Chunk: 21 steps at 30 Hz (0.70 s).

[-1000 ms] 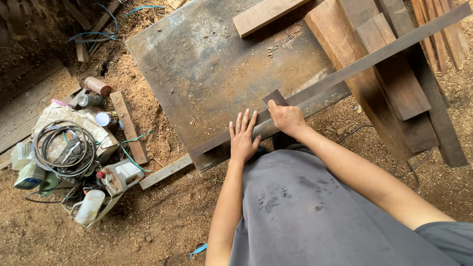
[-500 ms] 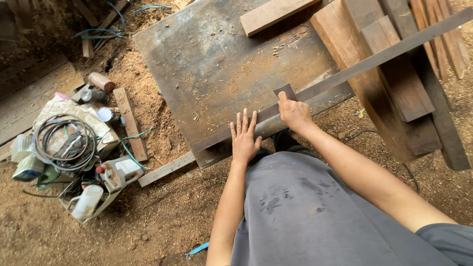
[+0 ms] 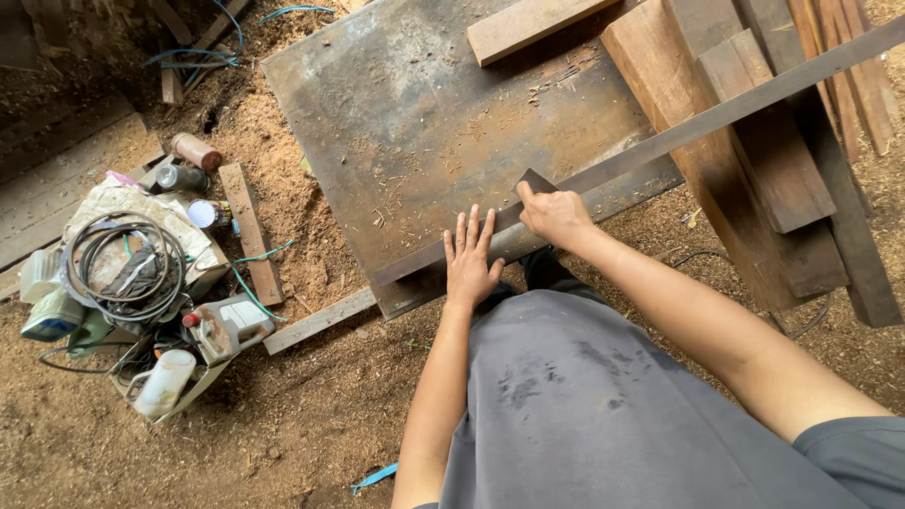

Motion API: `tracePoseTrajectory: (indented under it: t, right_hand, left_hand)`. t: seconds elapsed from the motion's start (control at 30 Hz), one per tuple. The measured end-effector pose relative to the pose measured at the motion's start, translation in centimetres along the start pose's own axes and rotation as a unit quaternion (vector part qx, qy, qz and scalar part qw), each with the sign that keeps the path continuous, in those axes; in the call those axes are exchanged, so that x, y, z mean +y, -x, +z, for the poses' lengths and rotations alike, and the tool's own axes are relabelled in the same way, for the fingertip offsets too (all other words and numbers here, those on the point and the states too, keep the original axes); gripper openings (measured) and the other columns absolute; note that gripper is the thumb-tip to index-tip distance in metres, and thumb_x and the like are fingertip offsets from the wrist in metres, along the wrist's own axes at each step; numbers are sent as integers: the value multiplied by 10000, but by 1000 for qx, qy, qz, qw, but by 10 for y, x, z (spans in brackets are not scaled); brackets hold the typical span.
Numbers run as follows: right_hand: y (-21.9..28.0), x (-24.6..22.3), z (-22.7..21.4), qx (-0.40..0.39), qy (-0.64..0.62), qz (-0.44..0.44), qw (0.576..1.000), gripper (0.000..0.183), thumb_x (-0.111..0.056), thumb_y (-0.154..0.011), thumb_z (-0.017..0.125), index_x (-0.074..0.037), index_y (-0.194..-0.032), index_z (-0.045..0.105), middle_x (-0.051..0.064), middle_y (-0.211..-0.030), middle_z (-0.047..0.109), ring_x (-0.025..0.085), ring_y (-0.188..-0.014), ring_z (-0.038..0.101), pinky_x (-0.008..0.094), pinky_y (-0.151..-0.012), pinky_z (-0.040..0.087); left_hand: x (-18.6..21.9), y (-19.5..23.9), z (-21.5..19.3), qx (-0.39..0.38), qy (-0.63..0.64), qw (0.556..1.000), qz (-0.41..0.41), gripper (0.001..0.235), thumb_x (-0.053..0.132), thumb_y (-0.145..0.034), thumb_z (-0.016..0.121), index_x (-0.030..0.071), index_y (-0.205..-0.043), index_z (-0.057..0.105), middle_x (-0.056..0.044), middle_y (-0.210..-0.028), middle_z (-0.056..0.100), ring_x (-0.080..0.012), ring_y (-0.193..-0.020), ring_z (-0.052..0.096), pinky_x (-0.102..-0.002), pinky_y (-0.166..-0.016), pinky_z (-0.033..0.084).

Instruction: The person sands a long wooden plank using a sanding block held in the right hand while stabilizing the wood with the left hand. The person repeatedly moves the sanding block back and forth along the length of the plank on a metal workbench.

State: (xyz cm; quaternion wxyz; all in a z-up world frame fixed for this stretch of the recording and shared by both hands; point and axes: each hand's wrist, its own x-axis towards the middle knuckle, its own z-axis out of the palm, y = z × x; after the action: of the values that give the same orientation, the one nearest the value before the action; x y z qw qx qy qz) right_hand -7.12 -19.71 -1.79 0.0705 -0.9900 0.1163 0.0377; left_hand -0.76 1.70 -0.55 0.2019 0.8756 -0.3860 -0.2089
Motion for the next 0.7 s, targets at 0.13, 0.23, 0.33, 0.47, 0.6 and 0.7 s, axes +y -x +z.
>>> tracePoseTrajectory:
  t: [0.13, 0.23, 0.33, 0.47, 0.6, 0.7]
  right_hand:
    - [-8, 18, -15, -5, 10, 89, 996, 228, -279, -964, 571, -106, -1097, 506, 96, -649, 702, 272, -543, 714, 425, -428, 544]
    - [5, 7, -8, 53, 2, -34, 998, 247, -299, -919, 598, -124, -1072, 518, 81, -661, 696, 267, -553, 709, 414, -423, 529]
    - [5, 19, -11, 24, 6, -5, 1000, 160, -258, -969, 579, -140, -1063, 527, 54, -660, 694, 247, -544, 701, 418, -421, 520]
    - [-1, 33, -21, 28, 6, 137, 990, 124, -235, -1016, 566, -124, -1061, 533, 47, -648, 679, 235, -510, 674, 418, -409, 511]
    - [20, 15, -21, 130, -48, -157, 978, 290, -274, -856, 588, -129, -1105, 558, 57, -627, 645, 246, -505, 661, 394, -400, 501]
    - [9, 42, -21, 54, 58, 53, 995, 63, -188, -987, 561, -140, -1022, 542, 32, -618, 632, 216, -486, 657, 388, -377, 489]
  left_hand:
    - [-1, -1, 0, -11, -6, 1000, -3, 1032, 322, -810, 766, 329, -1641, 154, -23, -1736, 86, -281, -1601, 71, -549, -1281, 55]
    - [-1, 1, 0, -18, -14, 1000, -3, 1033, 335, -809, 760, 322, -1639, 144, -30, -1733, 77, -286, -1601, 60, -553, -1279, 49]
    - [0, -1, 0, -14, -9, 1000, 1, 1037, 343, -809, 760, 324, -1639, 137, -32, -1733, 72, -291, -1600, 54, -551, -1279, 43]
    - [0, -2, 4, -13, -16, 1000, -1, 1050, 351, -809, 759, 323, -1641, 119, -34, -1734, 56, -286, -1601, 46, -550, -1279, 35]
    - [-1, 0, 3, -25, -17, 999, -9, 1067, 347, -799, 765, 329, -1643, 113, -28, -1738, 41, -281, -1603, 23, -545, -1281, 18]
    - [1, -1, 3, -21, -17, 1000, -8, 1076, 344, -791, 772, 326, -1644, 116, -26, -1738, 42, -273, -1604, 23, -542, -1283, 10]
